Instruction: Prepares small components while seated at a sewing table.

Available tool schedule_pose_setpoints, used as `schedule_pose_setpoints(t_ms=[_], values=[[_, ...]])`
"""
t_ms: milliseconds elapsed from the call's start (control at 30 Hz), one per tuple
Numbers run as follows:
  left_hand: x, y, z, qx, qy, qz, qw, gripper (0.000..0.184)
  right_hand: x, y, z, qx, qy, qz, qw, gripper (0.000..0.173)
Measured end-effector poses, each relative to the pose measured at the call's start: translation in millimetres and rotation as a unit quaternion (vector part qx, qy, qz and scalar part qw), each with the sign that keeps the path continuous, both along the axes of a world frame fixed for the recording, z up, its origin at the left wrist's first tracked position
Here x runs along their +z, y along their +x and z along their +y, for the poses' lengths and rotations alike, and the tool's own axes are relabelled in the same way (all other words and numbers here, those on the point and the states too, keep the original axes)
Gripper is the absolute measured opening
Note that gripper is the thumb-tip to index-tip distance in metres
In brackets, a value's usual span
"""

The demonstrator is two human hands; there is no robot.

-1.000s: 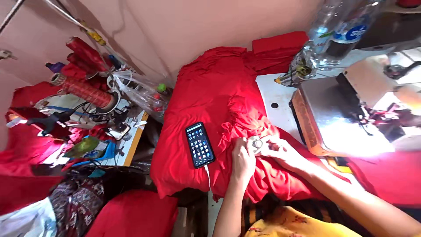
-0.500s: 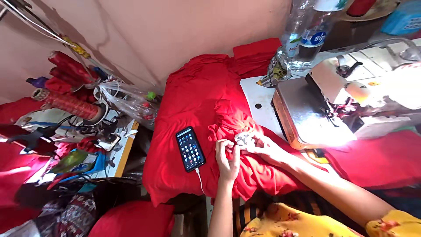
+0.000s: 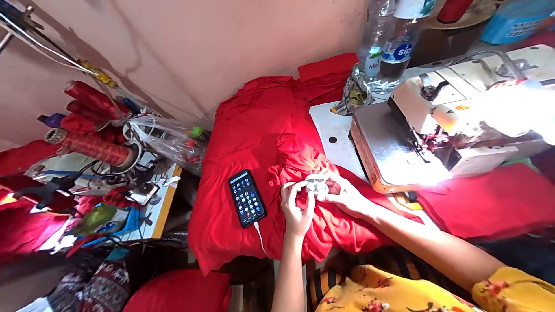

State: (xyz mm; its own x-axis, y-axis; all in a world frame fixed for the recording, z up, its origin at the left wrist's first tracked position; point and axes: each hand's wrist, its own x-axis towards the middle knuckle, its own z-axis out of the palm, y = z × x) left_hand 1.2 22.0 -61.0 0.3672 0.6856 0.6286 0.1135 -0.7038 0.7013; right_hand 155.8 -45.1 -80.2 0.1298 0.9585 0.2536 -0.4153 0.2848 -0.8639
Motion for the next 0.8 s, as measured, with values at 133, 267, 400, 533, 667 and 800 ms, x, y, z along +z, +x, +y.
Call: schedule_pose_setpoints(t_ms=[133, 267, 400, 533, 667, 800], values=[[0, 2, -1, 0.010, 0.016, 0.020, 1.000, 0.029, 1, -2, 0, -0.013, 0.005, -0.007, 1.000, 0.040], [6, -2, 2, -0.022, -0.023, 0.034, 0.999, 0.026, 2, -2, 0, -0.024, -0.006, -0.018, 1.000, 0.043], [18, -8, 5, -0.047, -0.058, 0.064, 0.995, 0.023, 3, -2, -1, -0.027, -0.013, -0.035, 0.999, 0.044], [25, -8, 3, -0.032, -0.055, 0.083, 0.994, 0.023, 1, -3, 0, -0.028, -0.011, -0.033, 0.999, 0.043], [32, -8, 2, -0.034, -0.065, 0.121, 0.990, 0.022, 2, -5, -1, -0.042, -0.010, -0.032, 0.999, 0.042], [39, -5, -3, -0.018, -0.071, 0.153, 0.985, 0.021, 5, -7, -3, -0.059, -0.020, -0.040, 0.997, 0.041]])
